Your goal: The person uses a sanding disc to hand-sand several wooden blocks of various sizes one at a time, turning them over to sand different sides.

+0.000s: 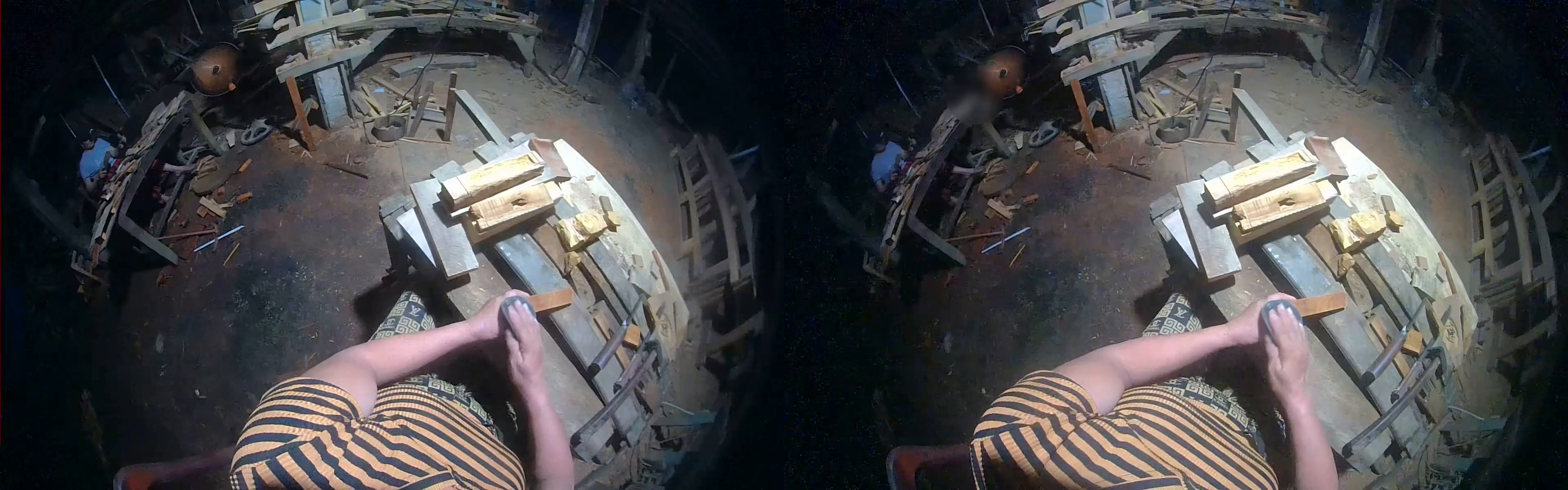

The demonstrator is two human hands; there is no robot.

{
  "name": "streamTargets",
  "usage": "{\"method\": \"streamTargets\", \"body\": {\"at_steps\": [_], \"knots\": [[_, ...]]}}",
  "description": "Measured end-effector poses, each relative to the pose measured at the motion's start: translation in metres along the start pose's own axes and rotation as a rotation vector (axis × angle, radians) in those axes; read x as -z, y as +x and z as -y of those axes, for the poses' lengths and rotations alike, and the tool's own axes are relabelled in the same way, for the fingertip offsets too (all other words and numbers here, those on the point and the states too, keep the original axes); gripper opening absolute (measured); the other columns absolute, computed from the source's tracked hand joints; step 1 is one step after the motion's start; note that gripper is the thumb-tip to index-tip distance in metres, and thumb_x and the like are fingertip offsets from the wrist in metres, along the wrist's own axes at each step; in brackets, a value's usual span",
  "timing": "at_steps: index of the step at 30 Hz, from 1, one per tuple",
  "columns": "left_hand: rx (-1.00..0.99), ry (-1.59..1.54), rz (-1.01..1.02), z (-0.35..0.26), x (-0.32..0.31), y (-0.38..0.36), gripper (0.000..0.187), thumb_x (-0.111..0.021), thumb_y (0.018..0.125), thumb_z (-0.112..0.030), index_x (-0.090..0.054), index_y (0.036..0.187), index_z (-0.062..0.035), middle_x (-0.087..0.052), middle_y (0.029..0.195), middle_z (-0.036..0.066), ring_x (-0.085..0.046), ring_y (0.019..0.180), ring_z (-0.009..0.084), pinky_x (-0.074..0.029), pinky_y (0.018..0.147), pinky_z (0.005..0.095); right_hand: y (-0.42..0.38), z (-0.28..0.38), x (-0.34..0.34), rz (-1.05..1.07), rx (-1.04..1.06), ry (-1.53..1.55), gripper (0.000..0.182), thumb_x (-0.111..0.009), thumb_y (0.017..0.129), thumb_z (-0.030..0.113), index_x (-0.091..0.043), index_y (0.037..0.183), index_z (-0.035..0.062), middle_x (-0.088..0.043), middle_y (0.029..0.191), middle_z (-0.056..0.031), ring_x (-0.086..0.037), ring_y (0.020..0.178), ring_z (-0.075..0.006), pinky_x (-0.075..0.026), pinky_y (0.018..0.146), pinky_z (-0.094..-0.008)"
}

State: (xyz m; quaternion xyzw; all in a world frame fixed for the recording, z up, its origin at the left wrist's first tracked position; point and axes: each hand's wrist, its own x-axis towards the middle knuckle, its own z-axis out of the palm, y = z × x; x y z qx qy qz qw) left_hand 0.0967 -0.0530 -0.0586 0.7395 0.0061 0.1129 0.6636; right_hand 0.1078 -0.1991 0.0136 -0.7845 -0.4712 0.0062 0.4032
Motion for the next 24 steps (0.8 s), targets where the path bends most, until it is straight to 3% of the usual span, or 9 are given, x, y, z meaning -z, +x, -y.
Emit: {"method": "streamTargets", "body": {"at_steps": [2,5,9,11,14,16,18,19,24], "knots": [[-0.035,0.000,-0.030,-0.002,-0.002,0.000,0.047,-0.066,0.081,-0.018,-0.048,0.122,-0.0028,-0.060,0.109,0.009,-0.057,0.101,0.0180,-0.046,0.090,0.0319,0.005,-0.028,0.008,-0.006,0.025,-0.030,0.035,-0.054,0.087,0.011,-0.057,0.122,0.0061,-0.051,0.131,-0.0184,-0.044,0.127,-0.0341,-0.029,0.108,-0.0431],[0.150,-0.269,0.073,-0.014,-0.004,-0.003,0.044,-0.063,0.085,-0.013,-0.045,0.124,-0.0031,-0.059,0.102,0.006,-0.057,0.089,0.0134,-0.049,0.079,0.0295,0.014,-0.102,0.024,-0.117,-0.200,-0.199,0.035,-0.048,0.091,0.014,-0.056,0.125,0.0067,-0.050,0.133,-0.0169,-0.042,0.129,-0.0330,-0.027,0.109,-0.0425],[0.120,-0.364,0.071,-0.008,-0.009,-0.004,0.043,-0.059,0.088,-0.008,-0.041,0.127,-0.0032,-0.057,0.095,0.004,-0.055,0.081,0.0099,-0.049,0.070,0.0272,0.019,-0.126,0.025,-0.211,-0.321,-0.231,0.038,-0.049,0.091,0.014,-0.054,0.128,0.0081,-0.046,0.138,-0.0157,-0.038,0.132,-0.0323,-0.025,0.111,-0.0421],[0.103,-0.367,0.048,-0.006,-0.009,-0.001,0.042,-0.059,0.088,-0.008,-0.041,0.126,-0.0032,-0.057,0.094,0.004,-0.055,0.080,0.0096,-0.049,0.070,0.0272,0.013,-0.099,0.015,-0.140,-0.261,-0.177,0.039,-0.051,0.091,0.014,-0.053,0.129,0.0088,-0.046,0.138,-0.0150,-0.038,0.132,-0.0322,-0.025,0.111,-0.0424],[-0.284,0.046,-0.187,0.004,-0.011,0.001,0.039,-0.065,0.080,-0.013,-0.051,0.116,-0.0050,-0.062,0.095,0.009,-0.059,0.081,0.0162,-0.050,0.075,0.0320,0.003,-0.013,0.001,0.030,-0.086,-0.111,0.042,-0.054,0.089,0.014,-0.052,0.130,0.0096,-0.046,0.138,-0.0146,-0.040,0.130,-0.0326,-0.026,0.110,-0.0430],[-0.189,-0.001,-0.153,0.005,-0.008,0.001,0.040,-0.068,0.077,-0.016,-0.054,0.113,-0.0054,-0.063,0.096,0.010,-0.060,0.085,0.0183,-0.049,0.081,0.0331,0.001,-0.015,0.000,0.032,-0.069,-0.056,0.042,-0.053,0.088,0.013,-0.052,0.130,0.0093,-0.046,0.138,-0.0149,-0.040,0.130,-0.0325,-0.026,0.110,-0.0427],[-0.046,-0.263,0.044,0.002,-0.006,0.001,0.052,-0.065,0.082,-0.010,-0.042,0.127,-0.0024,-0.059,0.105,0.007,-0.058,0.096,0.0164,-0.048,0.085,0.0313,0.004,-0.059,0.008,-0.004,0.020,-0.196,0.041,-0.052,0.089,0.012,-0.052,0.130,0.0091,-0.046,0.138,-0.0151,-0.038,0.132,-0.0321,-0.026,0.110,-0.0422],[0.168,-0.379,0.111,-0.007,-0.004,-0.003,0.048,-0.064,0.085,-0.011,-0.042,0.126,-0.0025,-0.057,0.103,0.005,-0.057,0.091,0.0133,-0.049,0.080,0.0292,0.007,-0.078,0.012,-0.066,-0.128,-0.262,0.039,-0.050,0.090,0.013,-0.053,0.129,0.0087,-0.047,0.137,-0.0151,-0.037,0.132,-0.0314,-0.025,0.110,-0.0421],[0.159,-0.397,0.105,-0.008,-0.008,-0.003,0.047,-0.063,0.086,-0.011,-0.040,0.127,-0.0025,-0.056,0.102,0.006,-0.056,0.090,0.0122,-0.051,0.077,0.0285,0.021,-0.104,0.030,-0.180,-0.308,-0.250,0.036,-0.044,0.094,0.014,-0.053,0.128,0.0058,-0.047,0.137,-0.0157,-0.038,0.131,-0.0303,-0.025,0.110,-0.0399]]}}
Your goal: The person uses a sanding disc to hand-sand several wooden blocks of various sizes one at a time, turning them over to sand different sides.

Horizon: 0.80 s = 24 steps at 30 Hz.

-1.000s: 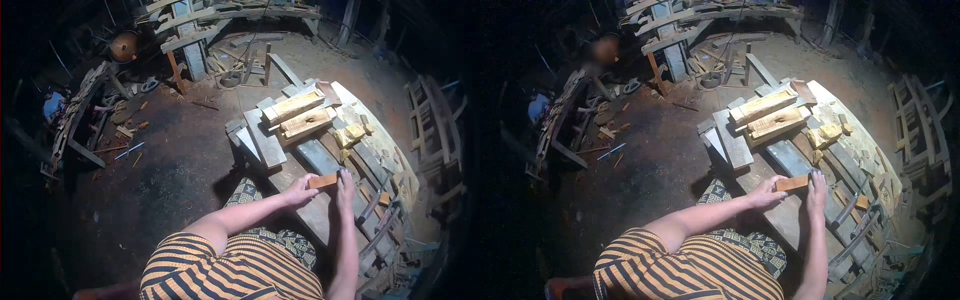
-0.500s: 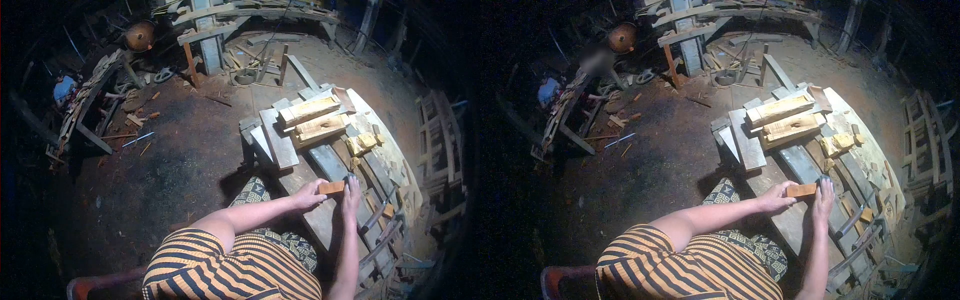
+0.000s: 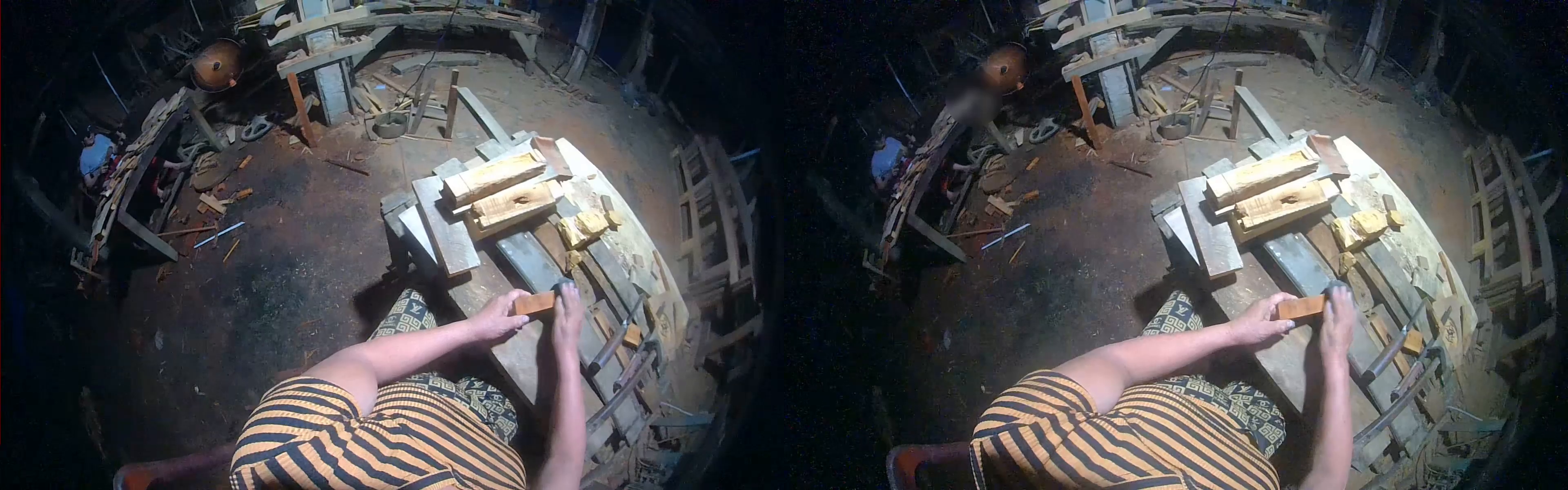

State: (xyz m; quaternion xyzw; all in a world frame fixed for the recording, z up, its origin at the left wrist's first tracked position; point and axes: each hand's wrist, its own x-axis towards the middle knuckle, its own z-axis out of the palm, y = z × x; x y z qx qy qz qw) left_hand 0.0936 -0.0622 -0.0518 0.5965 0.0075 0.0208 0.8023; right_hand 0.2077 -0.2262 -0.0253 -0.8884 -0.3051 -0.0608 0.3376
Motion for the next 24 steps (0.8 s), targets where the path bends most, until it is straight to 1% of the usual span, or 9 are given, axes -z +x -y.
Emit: {"method": "streamTargets", "body": {"at_steps": [2,4,7,9,12,15,18,20,24], "knots": [[-0.036,0.016,-0.015,0.001,0.002,0.001,0.047,-0.063,0.085,-0.011,-0.043,0.127,-0.0028,-0.058,0.108,0.008,-0.057,0.099,0.0157,-0.050,0.083,0.0310,-0.018,0.046,0.003,0.172,0.002,0.200,0.037,-0.049,0.091,0.013,-0.053,0.127,0.0064,-0.047,0.137,-0.0158,-0.039,0.131,-0.0311,-0.026,0.110,-0.0418],[-0.310,0.461,-0.135,0.006,0.006,0.003,0.047,-0.064,0.084,-0.012,-0.045,0.126,-0.0026,-0.059,0.113,0.011,-0.057,0.103,0.0185,-0.048,0.088,0.0324,-0.049,0.081,0.000,0.143,0.278,0.130,0.039,-0.055,0.086,0.010,-0.055,0.125,0.0064,-0.048,0.135,-0.0164,-0.040,0.130,-0.0322,-0.026,0.109,-0.0437],[-0.237,0.370,-0.107,0.005,0.007,0.003,0.047,-0.065,0.082,-0.013,-0.047,0.125,-0.0025,-0.059,0.115,0.013,-0.057,0.104,0.0204,-0.045,0.093,0.0321,-0.049,0.078,0.006,0.217,0.298,0.109,0.043,-0.055,0.084,0.006,-0.053,0.127,0.0073,-0.046,0.137,-0.0159,-0.039,0.131,-0.0328,-0.025,0.110,-0.0446],[-0.139,0.180,-0.060,0.007,0.003,0.002,0.048,-0.064,0.084,-0.012,-0.044,0.127,-0.0025,-0.059,0.107,0.010,-0.059,0.095,0.0167,-0.050,0.083,0.0313,-0.032,0.032,-0.001,0.113,0.335,0.046,0.043,-0.051,0.086,0.006,-0.052,0.129,0.0082,-0.044,0.139,-0.0148,-0.036,0.133,-0.0321,-0.022,0.111,-0.0442],[-0.030,0.056,-0.012,0.000,0.001,0.000,0.048,-0.063,0.086,-0.011,-0.042,0.128,-0.0021,-0.058,0.102,0.008,-0.059,0.089,0.0136,-0.052,0.075,0.0298,0.000,-0.006,0.006,0.041,0.008,-0.009,0.037,-0.049,0.091,0.014,-0.054,0.127,0.0079,-0.047,0.137,-0.0145,-0.036,0.133,-0.0299,-0.022,0.111,-0.0421],[-0.022,0.069,-0.023,-0.005,-0.001,-0.003,0.049,-0.063,0.086,-0.010,-0.041,0.128,-0.0019,-0.058,0.101,0.007,-0.058,0.085,0.0119,-0.052,0.072,0.0287,0.001,-0.014,-0.007,0.021,-0.017,-0.051,0.036,-0.049,0.093,0.018,-0.055,0.127,0.0081,-0.046,0.138,-0.0145,-0.037,0.133,-0.0286,-0.021,0.111,-0.0401],[0.062,0.120,-0.051,-0.022,-0.002,-0.009,0.051,-0.065,0.083,-0.010,-0.043,0.128,-0.0028,-0.060,0.103,0.009,-0.059,0.090,0.0143,-0.051,0.079,0.0298,-0.032,0.049,0.001,0.141,0.131,0.112,0.038,-0.053,0.089,0.017,-0.055,0.127,0.0089,-0.048,0.136,-0.0165,-0.042,0.129,-0.0310,-0.026,0.110,-0.0420],[-0.183,0.405,-0.134,-0.008,0.003,-0.004,0.054,-0.068,0.079,-0.015,-0.046,0.126,-0.0016,-0.060,0.113,0.011,-0.057,0.106,0.0194,-0.046,0.092,0.0321,-0.056,0.076,0.000,0.140,0.348,0.107,0.040,-0.054,0.087,0.018,-0.055,0.126,0.0086,-0.048,0.135,-0.0174,-0.043,0.128,-0.0326,-0.027,0.109,-0.0440],[-0.064,0.053,-0.041,-0.003,0.000,-0.003,0.049,-0.064,0.085,-0.011,-0.042,0.128,-0.0040,-0.061,0.102,0.007,-0.059,0.094,0.0133,-0.050,0.081,0.0293,-0.035,0.027,0.003,0.079,0.293,-0.001,0.041,-0.053,0.087,0.017,-0.053,0.128,0.0086,-0.048,0.135,-0.0169,-0.042,0.128,-0.0322,-0.025,0.110,-0.0446]]}}
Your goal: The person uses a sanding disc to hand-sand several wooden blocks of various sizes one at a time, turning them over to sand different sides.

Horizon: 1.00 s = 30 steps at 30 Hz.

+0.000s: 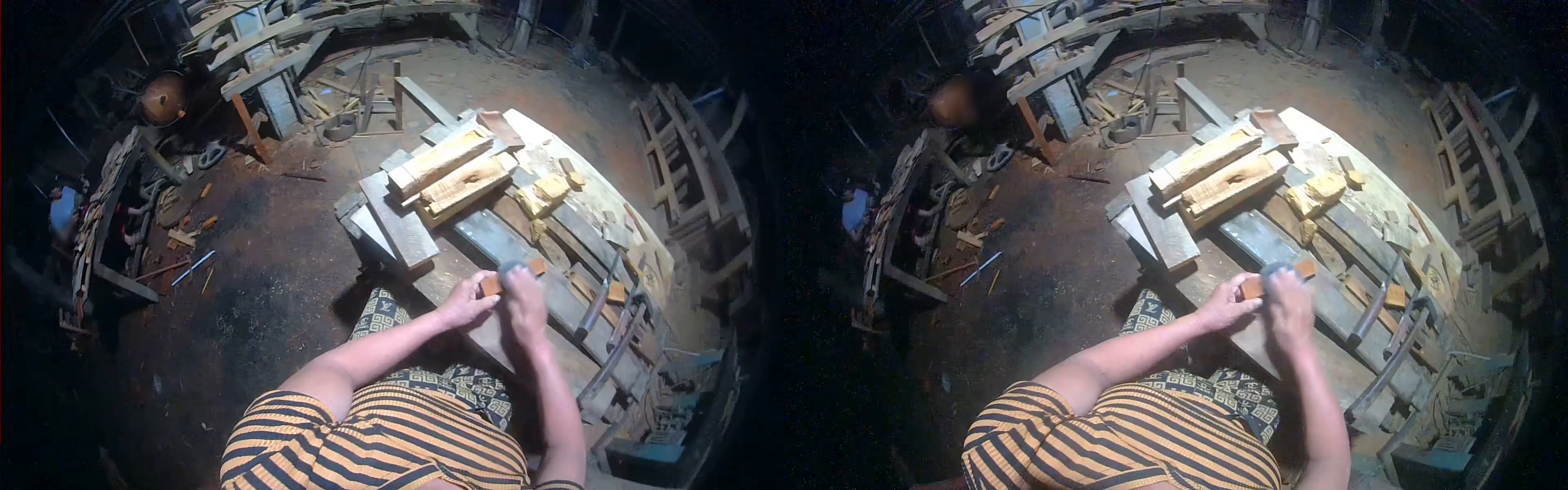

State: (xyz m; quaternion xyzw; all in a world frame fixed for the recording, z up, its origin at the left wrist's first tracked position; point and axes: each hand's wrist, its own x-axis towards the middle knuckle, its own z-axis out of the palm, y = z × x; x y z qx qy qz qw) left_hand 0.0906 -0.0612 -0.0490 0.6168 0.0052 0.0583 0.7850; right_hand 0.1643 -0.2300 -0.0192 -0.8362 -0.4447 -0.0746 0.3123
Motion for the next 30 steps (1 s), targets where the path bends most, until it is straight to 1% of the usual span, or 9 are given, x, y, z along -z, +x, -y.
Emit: {"method": "streamTargets", "body": {"at_steps": [4,10,12,15,17,22,25,28,30], "knots": [[0.085,-0.067,-0.042,-0.016,-0.005,-0.002,0.045,-0.065,0.086,-0.013,-0.045,0.125,-0.0036,-0.062,0.094,0.006,-0.060,0.077,0.0106,-0.052,0.066,0.0268,0.027,-0.056,0.010,-0.137,-0.460,0.337,0.035,-0.047,0.093,0.015,-0.056,0.124,0.0026,-0.048,0.135,-0.0188,-0.040,0.130,-0.0303,-0.026,0.110,-0.0376],[0.185,-0.169,-0.082,-0.010,-0.005,0.001,0.028,-0.065,0.088,-0.022,-0.058,0.109,-0.0043,-0.063,0.087,0.002,-0.057,0.072,0.0076,-0.048,0.061,0.0227,0.012,0.001,0.004,-0.067,-0.156,0.041,0.042,-0.049,0.088,0.009,-0.052,0.130,0.0091,-0.043,0.141,-0.0134,-0.033,0.135,-0.0305,-0.020,0.112,-0.0421],[0.001,-0.143,-0.033,0.018,0.003,0.006,0.026,-0.063,0.090,-0.022,-0.059,0.109,-0.0037,-0.063,0.092,0.002,-0.056,0.082,0.0069,-0.047,0.071,0.0229,0.007,0.034,0.012,0.081,-0.044,0.096,0.046,-0.051,0.083,0.007,-0.053,0.129,0.0106,-0.044,0.140,-0.0129,-0.032,0.136,-0.0301,-0.019,0.113,-0.0437],[-0.342,0.076,-0.171,-0.011,-0.009,0.002,0.027,-0.063,0.090,-0.025,-0.060,0.105,-0.0030,-0.062,0.088,0.002,-0.057,0.076,0.0068,-0.047,0.065,0.0230,0.010,0.029,0.019,0.130,0.082,0.187,0.048,-0.052,0.081,0.007,-0.053,0.128,0.0102,-0.045,0.139,-0.0123,-0.033,0.135,-0.0291,-0.019,0.113,-0.0436],[0.158,-0.093,-0.073,-0.017,-0.005,-0.001,0.030,-0.062,0.090,-0.031,-0.061,0.100,-0.0026,-0.060,0.083,0.002,-0.056,0.069,0.0065,-0.046,0.057,0.0225,0.021,-0.002,0.017,0.038,-0.009,0.034,0.046,-0.052,0.083,0.006,-0.053,0.129,0.0110,-0.047,0.138,-0.0110,-0.034,0.135,-0.0272,-0.019,0.112,-0.0422],[0.165,0.080,-0.108,-0.013,-0.008,0.000,0.036,-0.056,0.093,-0.037,-0.059,0.104,-0.0026,-0.058,0.071,0.001,-0.053,0.060,0.0064,-0.044,0.052,0.0215,0.040,-0.040,0.008,0.034,-0.172,0.052,0.041,-0.052,0.090,0.011,-0.051,0.131,0.0137,-0.044,0.141,-0.0079,-0.032,0.136,-0.0263,-0.017,0.112,-0.0415],[0.030,-0.005,-0.211,-0.011,-0.014,0.000,0.039,-0.053,0.093,-0.040,-0.061,0.106,-0.0042,-0.056,0.065,0.001,-0.052,0.051,0.0085,-0.044,0.049,0.0253,0.042,-0.028,-0.001,-0.013,-0.240,-0.018,0.040,-0.049,0.093,0.018,-0.049,0.133,0.0133,-0.041,0.143,-0.0078,-0.029,0.138,-0.0257,-0.013,0.113,-0.0428],[-0.012,0.132,-0.210,-0.002,-0.008,0.002,0.036,-0.049,0.095,-0.034,-0.058,0.115,-0.0052,-0.060,0.068,0.004,-0.055,0.053,0.0099,-0.046,0.050,0.0254,0.028,0.006,-0.008,0.037,-0.021,0.166,0.046,-0.052,0.088,0.013,-0.050,0.133,0.0147,-0.041,0.143,-0.0077,-0.031,0.137,-0.0272,-0.016,0.113,-0.0433],[-0.460,0.408,-0.304,0.020,-0.002,0.013,0.032,-0.046,0.096,-0.027,-0.053,0.118,-0.0044,-0.062,0.079,0.006,-0.058,0.061,0.0097,-0.048,0.055,0.0239,0.023,0.052,0.002,0.135,0.054,0.231,0.046,-0.053,0.085,0.011,-0.052,0.131,0.0123,-0.044,0.141,-0.0100,-0.035,0.134,-0.0295,-0.020,0.112,-0.0446]]}}
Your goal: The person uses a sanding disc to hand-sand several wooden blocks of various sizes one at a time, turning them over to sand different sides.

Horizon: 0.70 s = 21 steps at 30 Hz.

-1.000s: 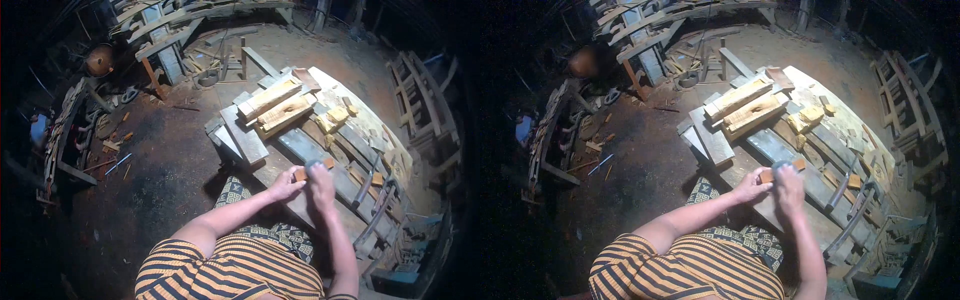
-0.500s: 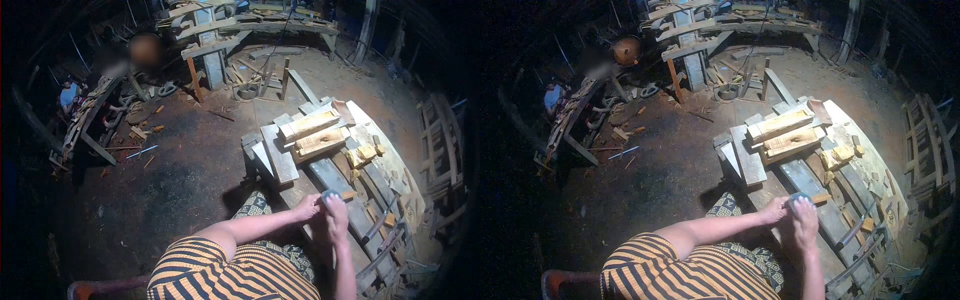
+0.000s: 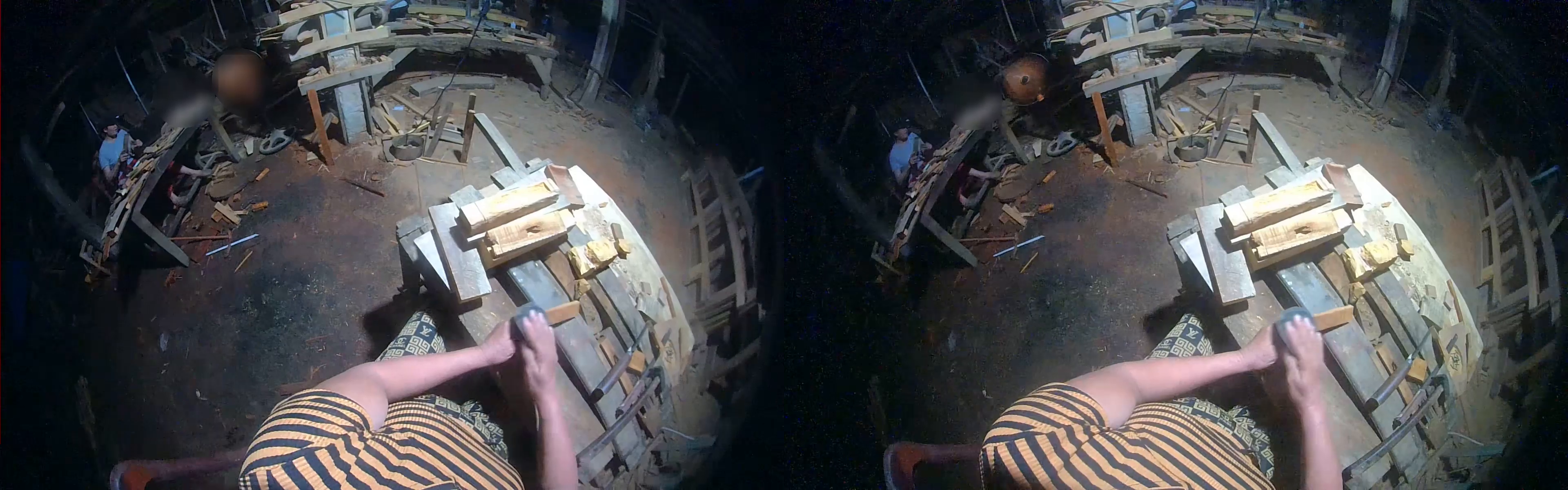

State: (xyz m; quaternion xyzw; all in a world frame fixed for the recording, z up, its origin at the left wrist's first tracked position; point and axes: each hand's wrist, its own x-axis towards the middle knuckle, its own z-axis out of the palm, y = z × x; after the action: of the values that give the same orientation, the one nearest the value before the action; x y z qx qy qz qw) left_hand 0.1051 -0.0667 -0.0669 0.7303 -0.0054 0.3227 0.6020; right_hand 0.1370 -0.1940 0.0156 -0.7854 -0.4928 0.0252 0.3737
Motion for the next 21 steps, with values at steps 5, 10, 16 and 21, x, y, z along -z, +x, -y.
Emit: {"method": "streamTargets", "body": {"at_steps": [5,10,16,21], "knots": [[0.589,-0.509,0.196,-0.021,0.014,0.006,0.037,-0.041,0.096,-0.025,-0.045,0.124,-0.0015,-0.063,0.078,0.010,-0.061,0.059,0.0113,-0.049,0.050,0.0229,0.014,-0.052,0.004,-0.239,-0.267,0.094,0.036,-0.048,0.091,0.011,-0.057,0.125,0.0081,-0.046,0.139,-0.0135,-0.038,0.132,-0.0306,-0.020,0.112,-0.0395],[0.645,-0.597,0.179,-0.017,0.020,0.009,0.050,-0.039,0.097,-0.046,-0.051,0.115,-0.0011,-0.063,0.076,0.010,-0.062,0.058,0.0168,-0.052,0.050,0.0272,0.009,-0.069,-0.002,-0.256,-0.267,-0.127,0.036,-0.047,0.090,0.012,-0.056,0.125,0.0069,-0.049,0.134,-0.0161,-0.040,0.130,-0.0313,-0.023,0.110,-0.0410],[0.420,-0.283,0.020,-0.009,0.018,0.011,0.060,-0.031,0.099,-0.047,-0.064,0.084,0.0007,-0.063,0.072,0.008,-0.058,0.065,0.0142,-0.048,0.059,0.0304,-0.022,-0.012,-0.012,-0.112,-0.028,-0.117,0.042,-0.053,0.086,0.010,-0.053,0.128,0.0110,-0.047,0.136,-0.0142,-0.039,0.131,-0.0325,-0.026,0.109,-0.0455],[0.686,-0.561,0.166,-0.028,0.018,0.012,0.049,-0.037,0.098,-0.042,-0.054,0.106,0.0029,-0.063,0.076,0.014,-0.065,0.062,0.0228,-0.056,0.055,0.0336,-0.003,-0.088,0.012,-0.362,-0.402,-0.287,0.033,-0.052,0.091,0.022,-0.058,0.121,0.0094,-0.050,0.133,-0.0134,-0.040,0.128,-0.0312,-0.026,0.106,-0.0464]]}}
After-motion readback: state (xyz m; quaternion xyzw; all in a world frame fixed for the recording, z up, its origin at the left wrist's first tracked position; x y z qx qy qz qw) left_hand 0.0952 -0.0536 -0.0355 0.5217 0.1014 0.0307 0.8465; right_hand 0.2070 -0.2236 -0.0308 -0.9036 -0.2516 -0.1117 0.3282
